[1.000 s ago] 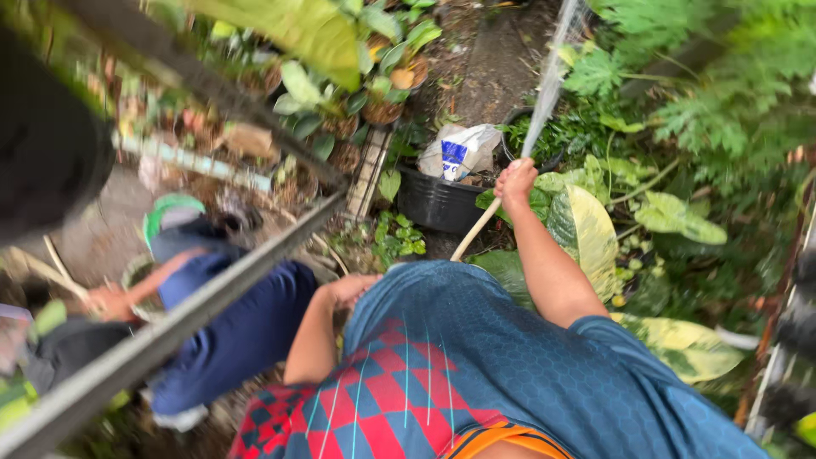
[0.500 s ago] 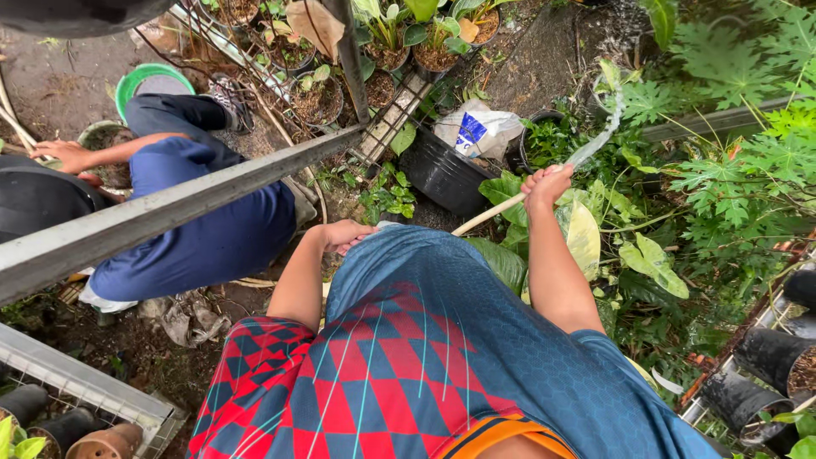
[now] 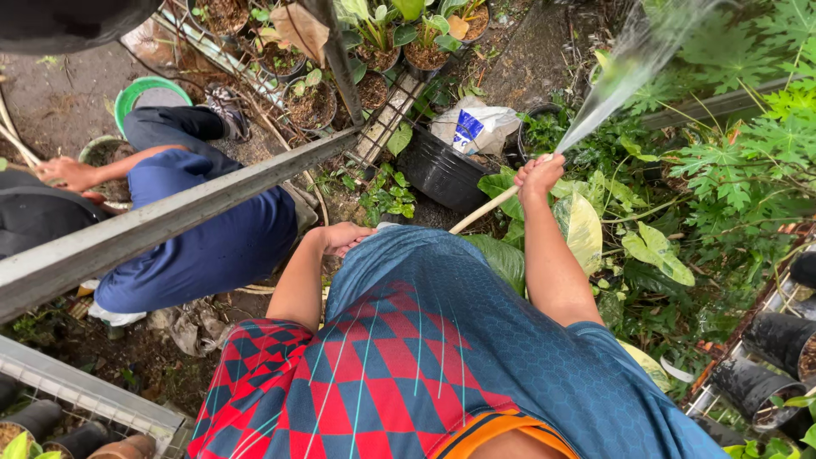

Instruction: The person waters potted plants using a hose, moving between different areas of a plant nursery. They sit on the ground to water a bucket and then stand to water plants on shelves and the ground.

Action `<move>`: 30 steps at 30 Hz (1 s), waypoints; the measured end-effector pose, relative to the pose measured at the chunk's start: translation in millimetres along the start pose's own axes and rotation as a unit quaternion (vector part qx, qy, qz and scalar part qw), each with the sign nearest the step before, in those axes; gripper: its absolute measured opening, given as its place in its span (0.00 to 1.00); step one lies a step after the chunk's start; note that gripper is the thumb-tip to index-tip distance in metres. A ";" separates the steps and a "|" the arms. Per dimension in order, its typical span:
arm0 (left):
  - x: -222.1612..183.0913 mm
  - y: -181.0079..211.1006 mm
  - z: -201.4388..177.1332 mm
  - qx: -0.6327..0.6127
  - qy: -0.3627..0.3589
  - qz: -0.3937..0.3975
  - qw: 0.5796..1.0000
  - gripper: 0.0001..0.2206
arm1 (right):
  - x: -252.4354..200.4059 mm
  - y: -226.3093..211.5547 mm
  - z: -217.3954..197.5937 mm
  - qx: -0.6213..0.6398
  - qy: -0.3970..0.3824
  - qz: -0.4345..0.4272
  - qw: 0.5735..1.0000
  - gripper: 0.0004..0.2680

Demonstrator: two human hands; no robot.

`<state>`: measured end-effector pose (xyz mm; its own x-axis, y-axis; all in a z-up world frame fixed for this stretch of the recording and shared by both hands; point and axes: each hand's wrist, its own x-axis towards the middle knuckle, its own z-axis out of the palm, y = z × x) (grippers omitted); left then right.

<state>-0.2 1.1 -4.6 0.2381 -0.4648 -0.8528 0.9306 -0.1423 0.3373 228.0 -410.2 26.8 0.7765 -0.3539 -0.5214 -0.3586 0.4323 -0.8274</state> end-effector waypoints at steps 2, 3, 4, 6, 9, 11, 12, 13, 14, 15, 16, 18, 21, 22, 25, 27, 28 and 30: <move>4.5 -2.6 -2.5 -0.016 -0.025 0.010 1.000 0.21 | -0.2 1.7 0.2 -0.005 0.007 -0.004 1.000 0.15; 6.3 -4.0 -3.8 -0.024 -0.037 0.015 0.999 0.21 | 0.1 2.6 0.4 -0.007 0.010 -0.006 1.000 0.15; 7.5 -5.3 -4.8 -0.027 -0.038 0.010 0.999 0.21 | 0.2 3.1 0.3 -0.007 0.013 -0.006 1.000 0.15; 8.5 -7.0 -6.8 -0.033 -0.038 0.001 0.999 0.21 | 0.3 5.1 0.8 -0.008 0.017 -0.005 1.000 0.15; 8.8 -6.7 -8.7 -0.019 -0.013 -0.002 1.000 0.20 | 2.0 6.4 1.1 -0.010 0.006 -0.003 1.000 0.16; 8.3 -6.9 -8.6 -0.019 -0.018 0.000 1.000 0.20 | 3.3 7.6 2.1 -0.022 0.017 -0.009 1.000 0.17; 7.6 -7.1 -9.4 -0.019 -0.019 0.001 1.000 0.20 | 3.3 8.8 2.8 -0.027 0.022 -0.012 0.999 0.17; 6.9 -7.2 -9.9 -0.016 -0.018 -0.003 1.000 0.21 | 3.2 9.2 3.8 -0.026 0.025 -0.006 0.999 0.17; 6.1 -6.1 -10.5 -0.011 -0.018 -0.008 1.000 0.21 | 2.9 8.0 4.9 -0.024 0.030 0.000 0.999 0.17; 5.4 -5.3 -10.9 -0.006 -0.017 -0.013 1.000 0.21 | 1.9 6.8 6.1 -0.021 0.035 0.006 0.999 0.17; 5.8 -5.0 -11.5 0.010 -0.021 -0.012 1.000 0.21 | -0.3 6.5 5.5 -0.018 0.028 0.004 0.999 0.17; 6.4 -6.5 -13.5 0.046 -0.026 -0.007 0.999 0.23 | -3.4 4.8 8.1 -0.009 0.012 -0.005 1.000 0.16; 3.5 -9.5 -15.8 0.022 -0.024 0.002 0.999 0.24 | -17.6 5.5 12.0 -0.020 0.024 -0.020 0.999 0.18; 4.1 -11.3 -15.8 0.020 -0.022 -0.003 1.000 0.24 | -21.7 5.9 12.6 -0.021 0.024 -0.027 0.999 0.18; 7.3 -14.5 -18.1 0.001 -0.034 -0.016 0.999 0.25 | -29.3 6.5 12.7 -0.028 0.021 -0.045 0.998 0.18; 11.0 -14.7 -19.8 -0.026 -0.063 -0.018 0.997 0.25 | -31.2 6.1 12.5 -0.038 0.015 -0.054 0.998 0.17; 12.5 -14.9 -20.0 -0.029 -0.062 -0.023 0.997 0.25 | -31.7 6.0 12.1 -0.031 0.006 -0.059 0.998 0.17; 15.4 -14.7 -20.7 -0.033 -0.058 -0.034 0.997 0.25 | -32.6 6.8 10.7 -0.018 -0.012 -0.069 0.997 0.17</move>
<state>-4.4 14.1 -31.0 0.1445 -0.5547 -0.8194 0.9606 -0.1201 0.2506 205.7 -386.8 40.3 0.8315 -0.3888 -0.3967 -0.2650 0.3500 -0.8985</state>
